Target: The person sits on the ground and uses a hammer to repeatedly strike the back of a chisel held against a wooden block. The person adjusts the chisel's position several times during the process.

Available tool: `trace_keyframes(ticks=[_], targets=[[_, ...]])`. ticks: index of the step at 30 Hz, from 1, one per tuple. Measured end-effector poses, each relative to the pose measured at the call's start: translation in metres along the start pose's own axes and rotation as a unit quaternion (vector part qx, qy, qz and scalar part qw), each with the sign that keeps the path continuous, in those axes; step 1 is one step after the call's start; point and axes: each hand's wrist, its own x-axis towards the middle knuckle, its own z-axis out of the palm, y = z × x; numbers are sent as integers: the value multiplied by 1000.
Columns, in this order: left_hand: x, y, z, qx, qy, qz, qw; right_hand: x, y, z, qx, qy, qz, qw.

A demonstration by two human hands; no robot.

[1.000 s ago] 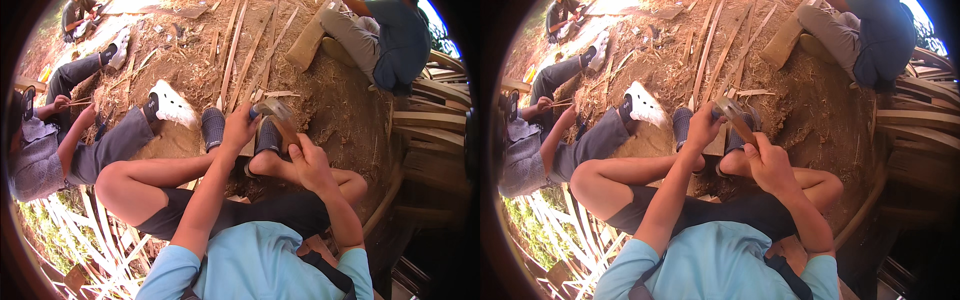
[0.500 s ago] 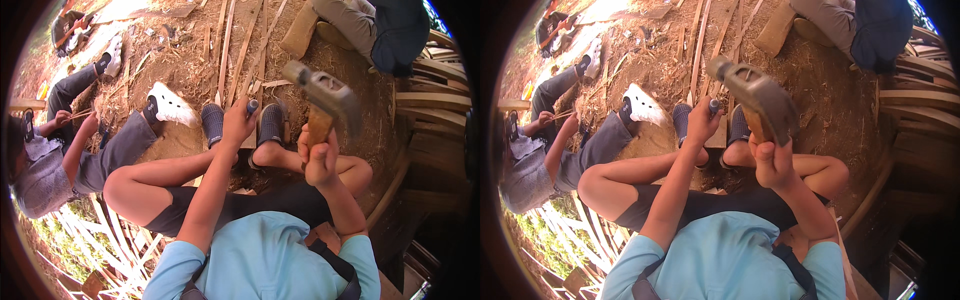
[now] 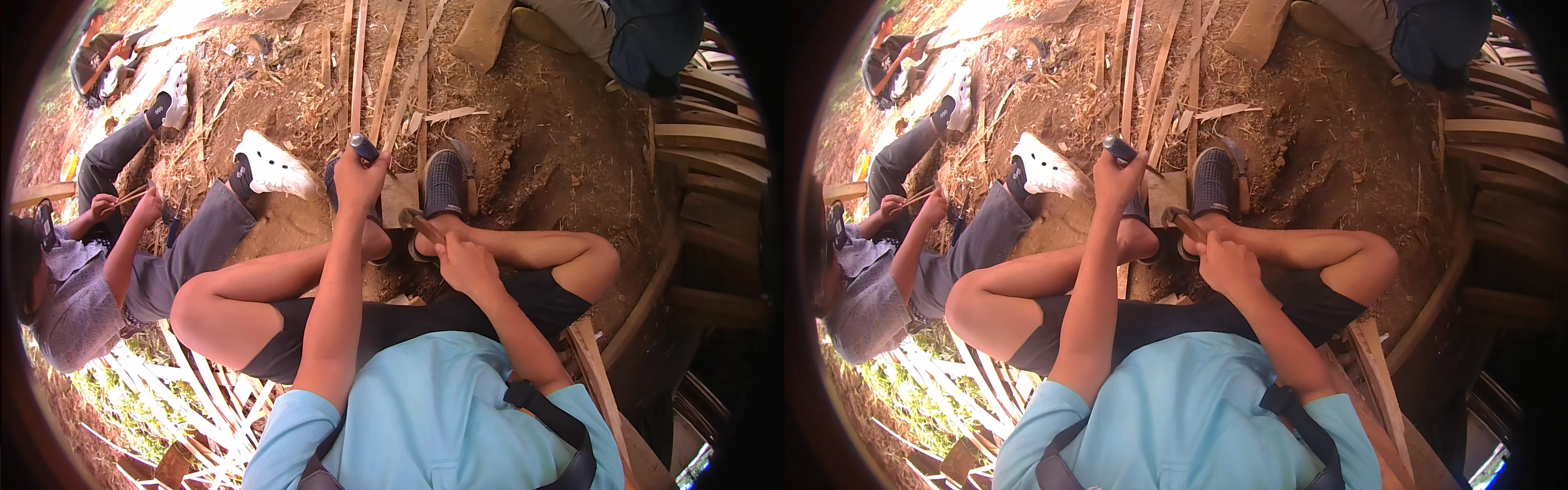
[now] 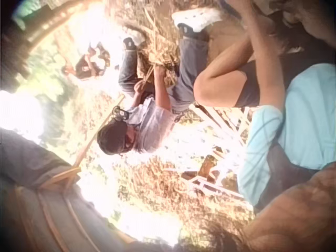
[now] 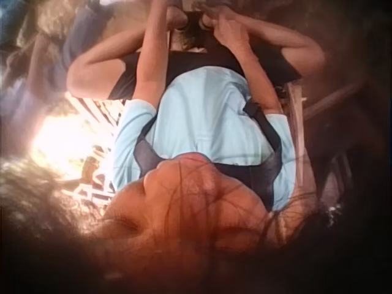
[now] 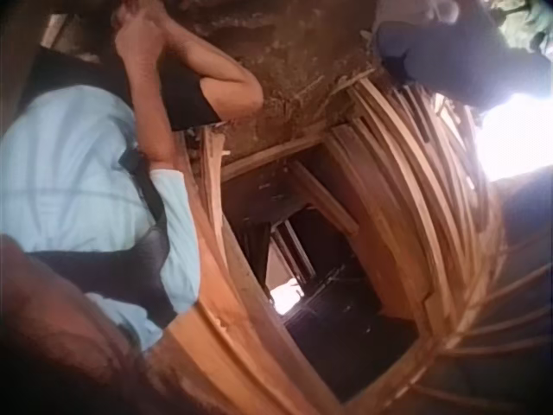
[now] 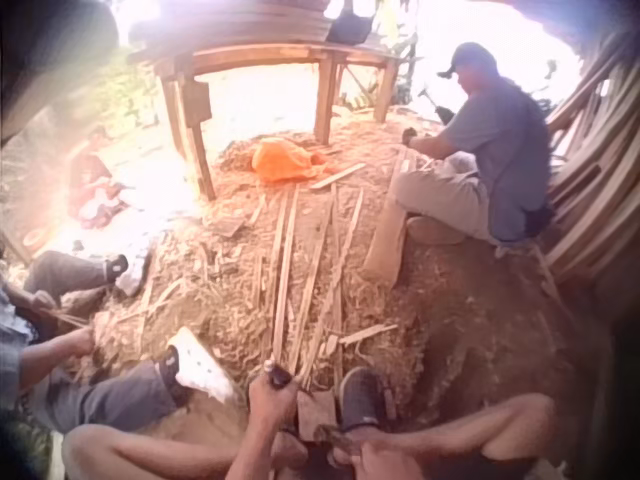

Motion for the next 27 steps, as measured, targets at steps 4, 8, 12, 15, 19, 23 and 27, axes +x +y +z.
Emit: trace_keyframes(ticks=[4,8,12,15,19,23,27], targets=[[18,-31,-6,-300,37,-127,945,1,-5,6,-29,-33,18,999],[18,-55,-18,-364,36,-203,908,11,4,6,-8,-31,8,999],[13,-34,-15,-344,25,-151,926,13,6,3,-8,-20,-7,1000],[16,-27,-12,-315,11,-106,943,13,4,2,-14,-24,-7,1000],[15,-32,4,-221,42,-53,973,13,8,7,1,-3,-18,1000],[10,-45,14,-164,40,-42,985,14,12,10,12,14,-40,999],[8,-42,15,-177,47,-48,982,12,7,5,-12,-17,-14,1000]])
